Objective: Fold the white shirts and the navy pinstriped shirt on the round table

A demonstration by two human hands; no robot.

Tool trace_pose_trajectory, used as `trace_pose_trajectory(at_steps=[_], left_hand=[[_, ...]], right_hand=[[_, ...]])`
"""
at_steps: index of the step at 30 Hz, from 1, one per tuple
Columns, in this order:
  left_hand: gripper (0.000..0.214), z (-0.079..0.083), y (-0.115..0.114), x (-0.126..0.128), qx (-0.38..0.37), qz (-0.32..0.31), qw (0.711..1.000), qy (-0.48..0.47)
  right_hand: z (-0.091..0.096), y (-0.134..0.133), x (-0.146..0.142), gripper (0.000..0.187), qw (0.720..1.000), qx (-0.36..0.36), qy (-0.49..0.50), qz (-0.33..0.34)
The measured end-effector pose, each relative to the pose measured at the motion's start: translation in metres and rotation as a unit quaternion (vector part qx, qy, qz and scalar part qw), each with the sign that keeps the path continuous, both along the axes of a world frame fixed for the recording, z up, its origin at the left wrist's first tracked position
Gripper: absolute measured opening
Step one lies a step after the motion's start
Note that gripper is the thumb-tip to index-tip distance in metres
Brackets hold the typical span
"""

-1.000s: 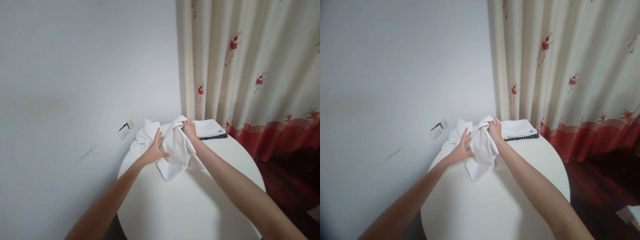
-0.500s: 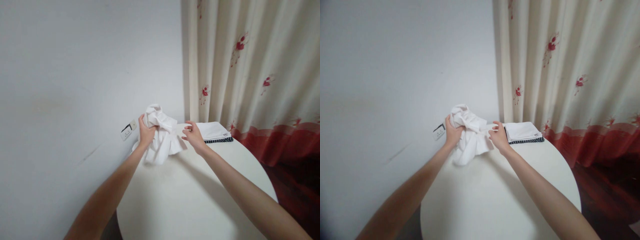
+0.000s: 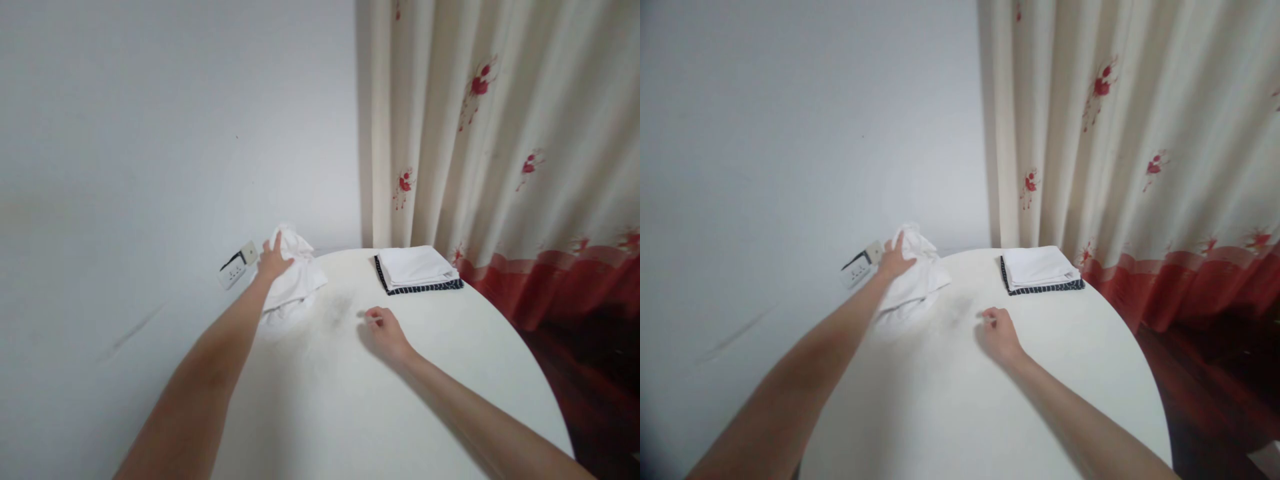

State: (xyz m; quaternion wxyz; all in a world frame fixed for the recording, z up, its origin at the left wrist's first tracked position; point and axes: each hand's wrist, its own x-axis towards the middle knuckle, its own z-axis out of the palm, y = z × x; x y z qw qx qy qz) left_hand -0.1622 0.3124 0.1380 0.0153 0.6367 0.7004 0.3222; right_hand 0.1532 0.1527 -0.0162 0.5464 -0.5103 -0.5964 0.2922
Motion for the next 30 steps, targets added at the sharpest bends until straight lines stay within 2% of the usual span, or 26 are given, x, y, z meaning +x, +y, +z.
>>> trace_pose_trajectory(at_steps=[2, 3, 5, 7, 9, 11, 14, 16, 18, 22, 25, 28, 30], left_hand=[[0.083, -0.048, -0.001, 0.006, -0.078, 0.034, 0.996, 0.025], [0.081, -0.065, 0.000, 0.007, -0.098, 0.048, 0.994, 0.025], [0.080, -0.085, 0.005, 0.004, -0.120, 0.056, 0.991, 0.028], [0.081, -0.087, 0.011, -0.002, -0.129, 0.051, 0.990, 0.034], [0.081, -0.082, 0.016, -0.008, -0.136, 0.044, 0.989, 0.041], [0.078, -0.077, 0.015, -0.011, -0.131, 0.043, 0.989, 0.047], [0.071, -0.073, 0.002, -0.007, -0.095, 0.041, 0.993, 0.060], [0.067, -0.071, -0.014, 0.001, -0.045, 0.039, 0.995, 0.077], [0.061, -0.067, -0.034, 0.013, 0.030, 0.025, 0.995, 0.095], [0.045, -0.066, -0.082, 0.041, 0.172, -0.066, 0.979, 0.088], [0.032, -0.079, -0.115, 0.063, 0.186, -0.151, 0.970, 0.041], [0.025, -0.096, -0.137, 0.084, 0.153, -0.230, 0.961, -0.011], [0.023, -0.105, -0.146, 0.094, 0.125, -0.269, 0.954, -0.037]], right_hand=[[-0.009, -0.001, -0.004, 0.027, 0.999, 0.023, -0.036, 0.001], [-0.012, -0.002, -0.005, 0.028, 0.999, 0.030, -0.040, 0.010], [-0.016, -0.001, -0.005, 0.028, 0.998, 0.028, -0.059, 0.021], [-0.017, 0.002, -0.003, 0.026, 0.997, 0.016, -0.078, 0.017], [-0.013, 0.009, 0.001, 0.026, 0.995, 0.009, -0.104, 0.007], [-0.005, 0.020, 0.012, 0.026, 0.990, 0.014, -0.140, -0.017], [0.017, 0.044, 0.039, 0.030, 0.974, 0.042, -0.210, -0.079], [0.032, 0.062, 0.062, 0.035, 0.938, 0.047, -0.310, -0.146], [0.042, 0.076, 0.085, 0.036, 0.893, 0.022, -0.409, -0.188], [0.047, 0.092, 0.117, 0.035, 0.832, -0.047, -0.535, -0.137], [0.043, 0.095, 0.129, 0.034, 0.809, -0.038, -0.578, -0.098], [0.041, 0.096, 0.137, 0.033, 0.805, -0.026, -0.587, -0.079], [0.040, 0.094, 0.139, 0.037, 0.805, -0.031, -0.585, -0.092]])
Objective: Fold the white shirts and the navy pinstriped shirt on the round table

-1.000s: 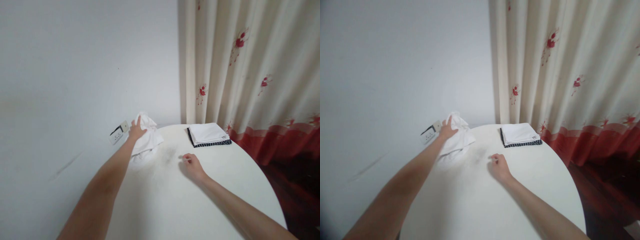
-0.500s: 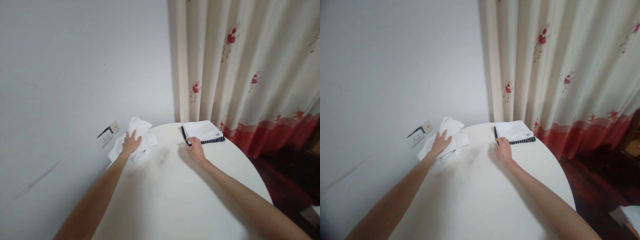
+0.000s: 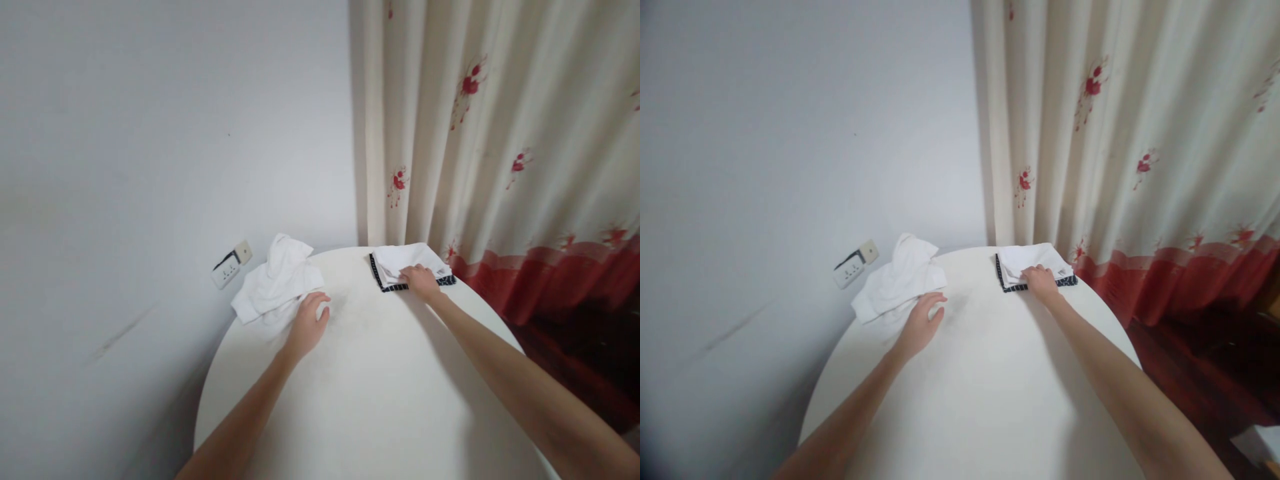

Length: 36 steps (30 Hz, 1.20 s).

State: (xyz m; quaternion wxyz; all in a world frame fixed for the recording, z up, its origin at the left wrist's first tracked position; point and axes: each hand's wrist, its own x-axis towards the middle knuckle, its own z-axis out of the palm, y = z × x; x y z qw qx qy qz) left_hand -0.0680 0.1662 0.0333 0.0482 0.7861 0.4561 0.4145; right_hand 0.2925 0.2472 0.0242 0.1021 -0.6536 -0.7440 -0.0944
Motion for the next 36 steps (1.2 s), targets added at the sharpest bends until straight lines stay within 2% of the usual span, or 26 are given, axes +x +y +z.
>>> trace_pose_trajectory(at_steps=[3, 7, 10, 14, 17, 22, 26, 28, 31, 33, 34, 36], left_hand=[[0.023, -0.010, -0.004, 0.005, -0.042, -0.049, 0.998, 0.008], [0.024, -0.024, 0.002, -0.004, -0.090, -0.097, 0.990, 0.038], [0.026, -0.031, 0.007, -0.010, -0.107, -0.108, 0.988, 0.019], [0.024, -0.030, 0.005, -0.009, -0.100, -0.108, 0.989, -0.009], [0.025, -0.027, 0.001, -0.007, -0.107, -0.107, 0.988, -0.022], [0.024, -0.030, 0.005, -0.009, -0.128, -0.072, 0.986, -0.081], [0.031, -0.032, 0.011, -0.009, -0.162, -0.044, 0.974, -0.149], [0.041, -0.030, 0.012, -0.008, -0.205, -0.035, 0.954, -0.218], [0.055, -0.027, 0.011, -0.010, -0.296, -0.019, 0.882, -0.367], [0.056, -0.024, 0.011, -0.013, -0.331, -0.003, 0.842, -0.425], [0.056, -0.023, 0.012, -0.015, -0.340, 0.008, 0.836, -0.430], [0.056, -0.021, 0.013, -0.021, -0.344, 0.033, 0.855, -0.388]], right_hand=[[-0.002, -0.004, 0.000, 0.043, 0.999, 0.017, 0.000, -0.031], [-0.004, -0.012, 0.000, 0.040, 0.998, 0.046, 0.000, -0.044], [-0.004, -0.014, 0.004, 0.031, 0.999, 0.046, -0.002, -0.023], [0.000, -0.010, 0.011, 0.027, 0.999, 0.043, 0.010, -0.026], [0.013, -0.006, 0.011, 0.031, 0.998, 0.055, 0.027, -0.034], [0.050, -0.014, -0.009, 0.037, 0.990, 0.128, 0.048, -0.032], [0.069, -0.043, -0.051, 0.039, 0.989, 0.134, 0.047, 0.044], [0.070, -0.066, -0.078, 0.038, 0.988, 0.109, 0.050, 0.101], [0.062, -0.101, -0.117, 0.039, 0.981, 0.032, 0.031, 0.188], [0.051, -0.122, -0.136, 0.038, 0.968, -0.007, 0.015, 0.251], [0.045, -0.131, -0.143, 0.037, 0.959, -0.022, 0.013, 0.283], [0.031, -0.149, -0.155, 0.034, 0.939, -0.048, 0.022, 0.341]])
